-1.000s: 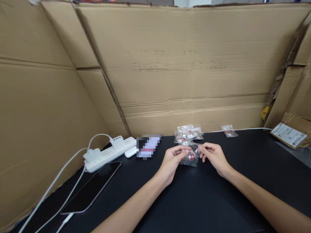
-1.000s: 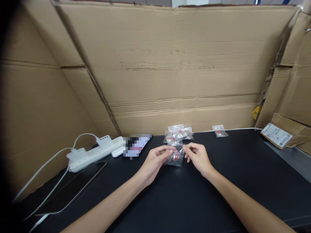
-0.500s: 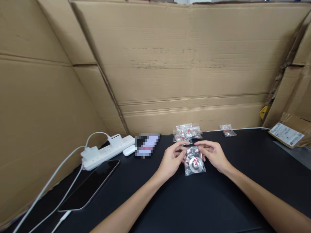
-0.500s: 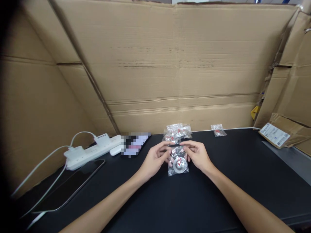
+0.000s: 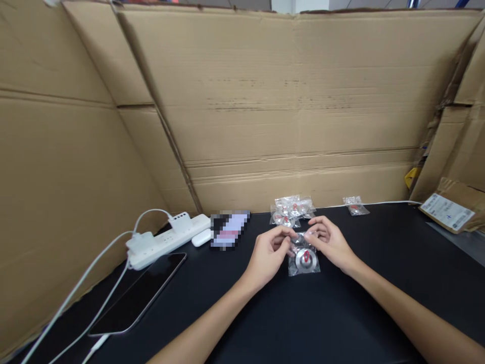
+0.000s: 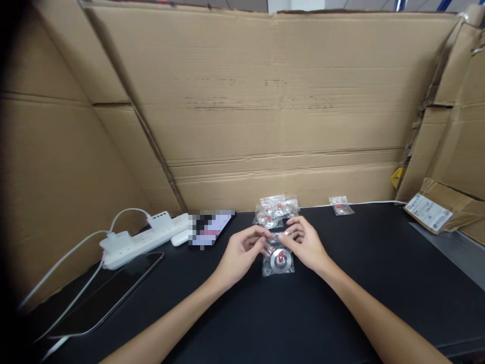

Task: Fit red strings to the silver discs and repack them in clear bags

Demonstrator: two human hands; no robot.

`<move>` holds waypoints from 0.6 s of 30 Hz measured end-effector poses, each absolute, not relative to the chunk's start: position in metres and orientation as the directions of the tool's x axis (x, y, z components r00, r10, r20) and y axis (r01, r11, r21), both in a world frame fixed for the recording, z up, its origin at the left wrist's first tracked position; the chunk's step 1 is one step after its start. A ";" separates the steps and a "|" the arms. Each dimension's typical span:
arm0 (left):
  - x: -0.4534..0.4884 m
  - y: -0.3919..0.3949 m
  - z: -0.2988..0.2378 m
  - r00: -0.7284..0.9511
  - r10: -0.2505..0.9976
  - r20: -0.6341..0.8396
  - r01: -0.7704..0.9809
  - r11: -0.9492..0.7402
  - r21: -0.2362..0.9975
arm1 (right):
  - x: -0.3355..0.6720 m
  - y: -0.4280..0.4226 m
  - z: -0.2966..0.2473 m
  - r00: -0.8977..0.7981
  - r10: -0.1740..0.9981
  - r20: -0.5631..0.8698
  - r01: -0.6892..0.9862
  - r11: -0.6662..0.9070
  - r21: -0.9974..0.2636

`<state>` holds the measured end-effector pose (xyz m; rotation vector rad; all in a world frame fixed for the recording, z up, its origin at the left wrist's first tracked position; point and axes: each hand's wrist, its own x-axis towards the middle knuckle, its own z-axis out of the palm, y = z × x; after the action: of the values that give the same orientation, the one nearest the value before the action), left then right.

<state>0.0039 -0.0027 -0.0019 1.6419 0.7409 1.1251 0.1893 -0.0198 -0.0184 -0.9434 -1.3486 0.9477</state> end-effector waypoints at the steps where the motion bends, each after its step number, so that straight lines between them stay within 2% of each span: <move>1: 0.004 -0.004 -0.001 0.394 0.858 0.330 -0.048 -0.339 0.940 | 0.188 -0.019 -0.020 -0.036 0.948 0.318 0.002 0.318 -0.948; 4: 0.004 -0.005 0.001 0.415 0.854 0.315 -0.065 -0.317 0.946 | 0.186 -0.019 -0.022 -0.142 0.953 0.269 0.025 0.275 -0.961; 7: 0.004 -0.003 0.001 0.449 0.854 0.263 -0.054 -0.267 0.962 | 0.185 -0.020 -0.022 -0.151 0.946 0.287 0.014 0.292 -0.956; 11: 0.002 0.001 -0.001 0.524 0.826 0.208 0.074 -0.287 0.955 | 0.186 -0.020 -0.022 -0.179 0.946 0.270 -0.019 0.271 -0.962; 18: -0.004 0.010 -0.003 0.496 0.839 0.223 0.243 -0.381 0.892 | 0.197 -0.013 -0.024 -0.133 0.978 0.162 0.019 0.166 -0.986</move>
<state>-0.0039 0.0096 -0.0027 1.8839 0.8986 0.8774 0.1966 -0.0132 -0.0236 -1.0420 -1.4011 1.1644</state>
